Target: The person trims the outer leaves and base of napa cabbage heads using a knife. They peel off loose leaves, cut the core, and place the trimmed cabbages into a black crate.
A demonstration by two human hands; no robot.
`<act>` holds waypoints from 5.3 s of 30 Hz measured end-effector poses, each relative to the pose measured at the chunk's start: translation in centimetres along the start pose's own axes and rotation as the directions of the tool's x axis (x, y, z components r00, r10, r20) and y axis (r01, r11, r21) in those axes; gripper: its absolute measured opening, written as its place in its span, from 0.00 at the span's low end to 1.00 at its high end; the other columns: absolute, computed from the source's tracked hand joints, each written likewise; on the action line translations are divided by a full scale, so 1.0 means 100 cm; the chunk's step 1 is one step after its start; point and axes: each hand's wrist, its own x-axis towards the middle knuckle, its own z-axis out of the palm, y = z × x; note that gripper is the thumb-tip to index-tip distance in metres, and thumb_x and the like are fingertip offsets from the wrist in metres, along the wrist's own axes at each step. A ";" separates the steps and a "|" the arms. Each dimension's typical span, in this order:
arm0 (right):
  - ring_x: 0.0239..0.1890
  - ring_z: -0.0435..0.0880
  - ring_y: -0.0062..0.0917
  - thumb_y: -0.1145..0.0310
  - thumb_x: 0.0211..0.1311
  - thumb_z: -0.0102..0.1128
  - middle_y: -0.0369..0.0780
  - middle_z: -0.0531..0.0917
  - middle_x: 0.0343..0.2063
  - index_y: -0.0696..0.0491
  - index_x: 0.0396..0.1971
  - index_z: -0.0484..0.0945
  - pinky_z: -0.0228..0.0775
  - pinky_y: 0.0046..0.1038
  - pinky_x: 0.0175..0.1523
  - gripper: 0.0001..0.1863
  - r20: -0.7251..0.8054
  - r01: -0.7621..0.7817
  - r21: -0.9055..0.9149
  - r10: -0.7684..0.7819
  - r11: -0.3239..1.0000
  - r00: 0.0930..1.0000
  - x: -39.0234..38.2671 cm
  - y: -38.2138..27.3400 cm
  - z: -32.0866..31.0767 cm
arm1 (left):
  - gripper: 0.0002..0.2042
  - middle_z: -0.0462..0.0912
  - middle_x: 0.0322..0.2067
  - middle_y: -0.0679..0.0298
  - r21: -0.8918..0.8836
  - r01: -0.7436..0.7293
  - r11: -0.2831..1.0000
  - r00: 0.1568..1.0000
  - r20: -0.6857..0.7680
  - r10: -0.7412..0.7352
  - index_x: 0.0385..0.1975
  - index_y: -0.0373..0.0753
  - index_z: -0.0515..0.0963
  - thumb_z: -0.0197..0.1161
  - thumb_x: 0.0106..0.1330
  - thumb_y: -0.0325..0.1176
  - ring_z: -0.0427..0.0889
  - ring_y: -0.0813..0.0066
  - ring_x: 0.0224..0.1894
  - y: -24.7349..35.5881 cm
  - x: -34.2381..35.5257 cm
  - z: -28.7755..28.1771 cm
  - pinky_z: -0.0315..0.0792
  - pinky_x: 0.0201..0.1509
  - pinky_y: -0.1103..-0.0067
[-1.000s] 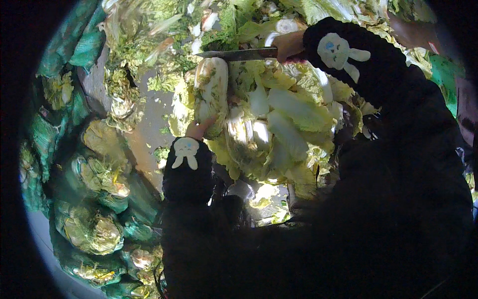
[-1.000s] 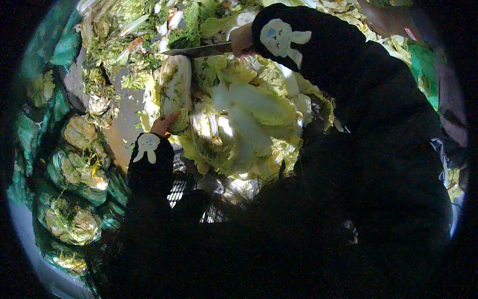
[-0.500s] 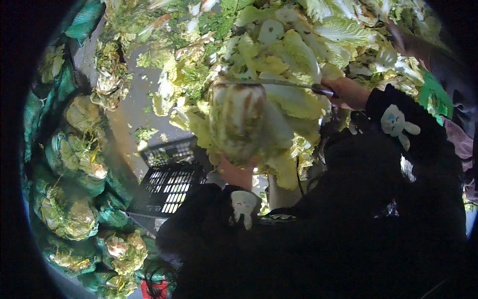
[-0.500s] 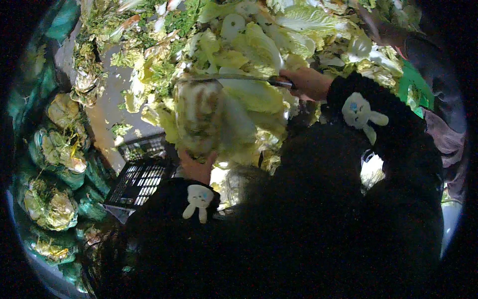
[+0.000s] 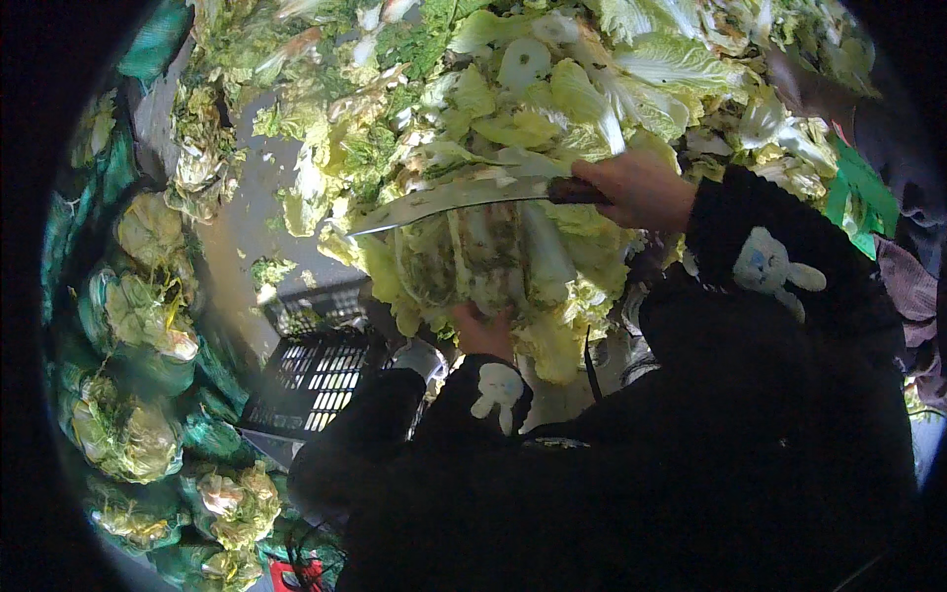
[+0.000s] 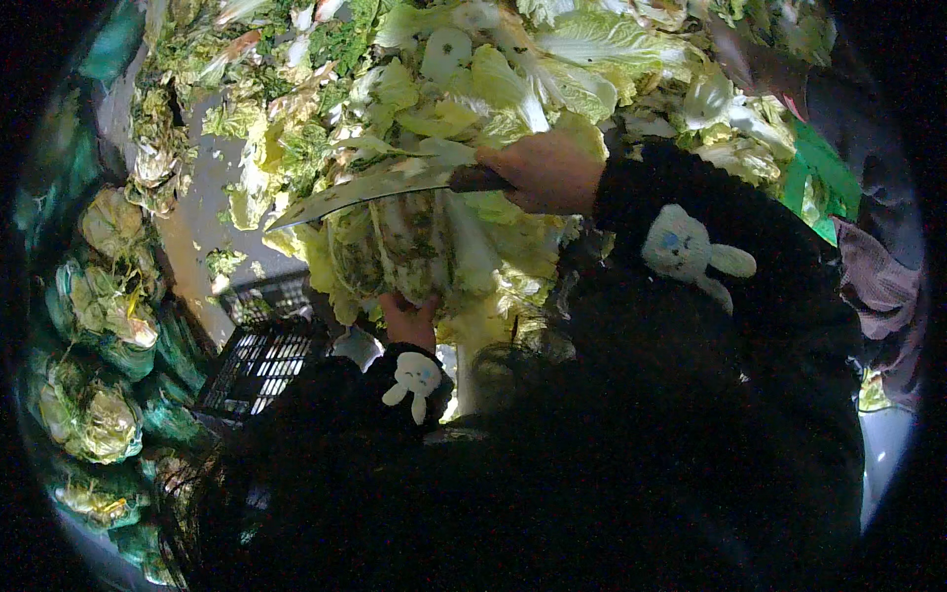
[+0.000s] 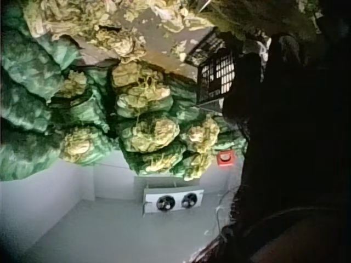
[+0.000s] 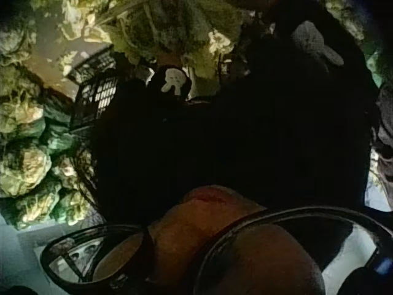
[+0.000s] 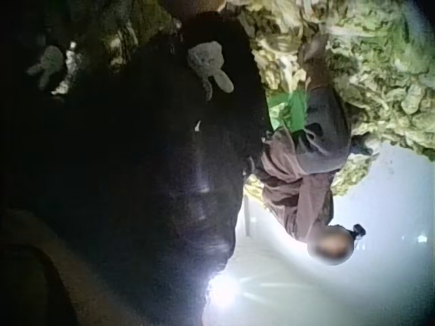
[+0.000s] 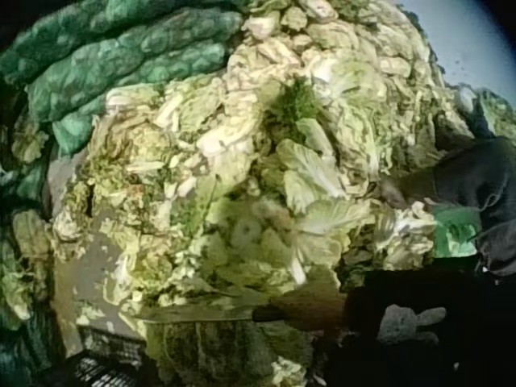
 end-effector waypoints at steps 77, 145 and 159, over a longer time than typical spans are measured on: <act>0.23 0.76 0.41 0.69 0.43 0.54 0.46 0.75 0.18 0.52 0.34 0.67 0.66 0.40 0.29 0.15 0.207 -0.136 0.133 0.107 0.982 0.973 0.004 -0.002 -0.014 | 0.23 0.65 0.36 0.50 0.126 -0.237 0.963 0.966 0.138 0.219 0.37 0.37 0.62 0.66 0.41 0.26 0.69 0.48 0.39 0.003 0.011 0.000 0.64 0.40 0.65; 0.38 0.72 0.42 0.68 0.44 0.55 0.48 0.73 0.31 0.58 0.35 0.67 0.66 0.37 0.42 0.17 -0.129 -0.392 -0.318 0.371 0.863 0.920 -0.019 0.044 0.017 | 0.12 0.75 0.30 0.56 -0.062 -0.536 0.842 0.842 0.034 0.539 0.34 0.38 0.73 0.57 0.50 0.34 0.73 0.58 0.38 0.082 0.084 -0.048 0.66 0.44 0.68; 0.33 0.75 0.42 0.58 0.45 0.57 0.47 0.75 0.29 0.57 0.34 0.66 0.67 0.39 0.35 0.20 -0.126 -0.500 -0.013 0.495 0.866 0.860 -0.050 0.034 0.008 | 0.21 0.64 0.40 0.51 0.318 -0.677 0.663 0.729 0.173 0.662 0.38 0.38 0.69 0.64 0.41 0.33 0.70 0.52 0.40 0.145 0.078 -0.014 0.67 0.44 0.67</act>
